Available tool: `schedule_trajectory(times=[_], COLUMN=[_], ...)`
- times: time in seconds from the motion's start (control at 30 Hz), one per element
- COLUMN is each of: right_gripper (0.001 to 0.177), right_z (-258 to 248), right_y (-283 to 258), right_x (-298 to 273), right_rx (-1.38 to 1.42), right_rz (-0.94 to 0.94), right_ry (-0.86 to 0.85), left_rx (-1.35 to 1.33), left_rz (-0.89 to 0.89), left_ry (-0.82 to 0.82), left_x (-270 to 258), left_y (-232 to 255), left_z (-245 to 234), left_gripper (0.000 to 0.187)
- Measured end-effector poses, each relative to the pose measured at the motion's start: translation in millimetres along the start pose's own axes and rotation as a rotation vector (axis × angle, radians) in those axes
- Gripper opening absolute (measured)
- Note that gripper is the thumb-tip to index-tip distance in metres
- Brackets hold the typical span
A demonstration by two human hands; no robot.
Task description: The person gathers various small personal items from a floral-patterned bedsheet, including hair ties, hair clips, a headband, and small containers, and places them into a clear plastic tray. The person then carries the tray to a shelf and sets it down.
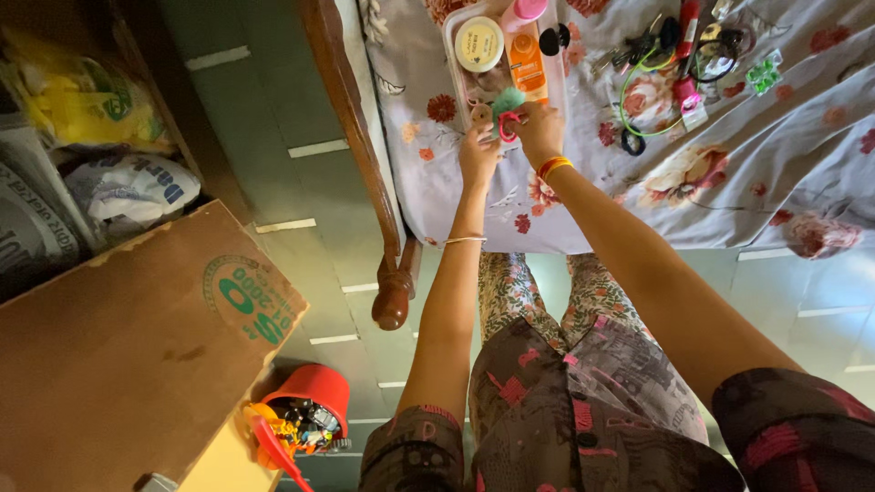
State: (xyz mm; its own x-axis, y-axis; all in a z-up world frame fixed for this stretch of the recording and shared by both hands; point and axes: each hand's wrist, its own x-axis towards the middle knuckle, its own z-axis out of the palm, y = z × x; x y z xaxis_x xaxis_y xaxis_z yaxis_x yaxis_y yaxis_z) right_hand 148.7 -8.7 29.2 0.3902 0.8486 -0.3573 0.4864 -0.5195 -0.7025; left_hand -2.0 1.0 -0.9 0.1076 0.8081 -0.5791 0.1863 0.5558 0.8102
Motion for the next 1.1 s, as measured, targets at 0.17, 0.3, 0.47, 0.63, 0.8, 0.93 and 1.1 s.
schedule_trajectory(times=[0.17,0.3,0.47,0.63,0.8,0.93,1.1], right_gripper=[0.027,0.027,0.031,0.028,0.029,0.028,0.031], right_z=[-10,-20,-40,-68,-103,-137,-178], right_y=[-16,-32,-44,-34,17,76,152], right_x=[-6,-19,-41,-57,-72,-79,-69], right_rx=[-0.028,0.002,-0.191,-0.113,-0.085,-0.02,-0.026], right_rz=[0.005,-0.035,-0.215,-0.171,-0.094,0.019,0.156], right_ry=[0.019,0.047,0.238,0.261,0.346,0.416,0.422], left_rx=[-0.033,-0.014,0.083,0.168,0.268,0.272,0.289], left_rz=[-0.029,-0.022,0.009,0.137,0.357,0.326,0.398], left_ry=[-0.037,-0.042,-0.003,-0.01,-0.088,-0.25,-0.326], left_x=[-1,-7,-21,-34,-47,-58,-64], left_y=[2,8,23,36,40,37,20], left_z=[-5,-15,-14,10,62,120,202], left_gripper=[0.041,0.04,0.039,0.034,0.035,0.033,0.031])
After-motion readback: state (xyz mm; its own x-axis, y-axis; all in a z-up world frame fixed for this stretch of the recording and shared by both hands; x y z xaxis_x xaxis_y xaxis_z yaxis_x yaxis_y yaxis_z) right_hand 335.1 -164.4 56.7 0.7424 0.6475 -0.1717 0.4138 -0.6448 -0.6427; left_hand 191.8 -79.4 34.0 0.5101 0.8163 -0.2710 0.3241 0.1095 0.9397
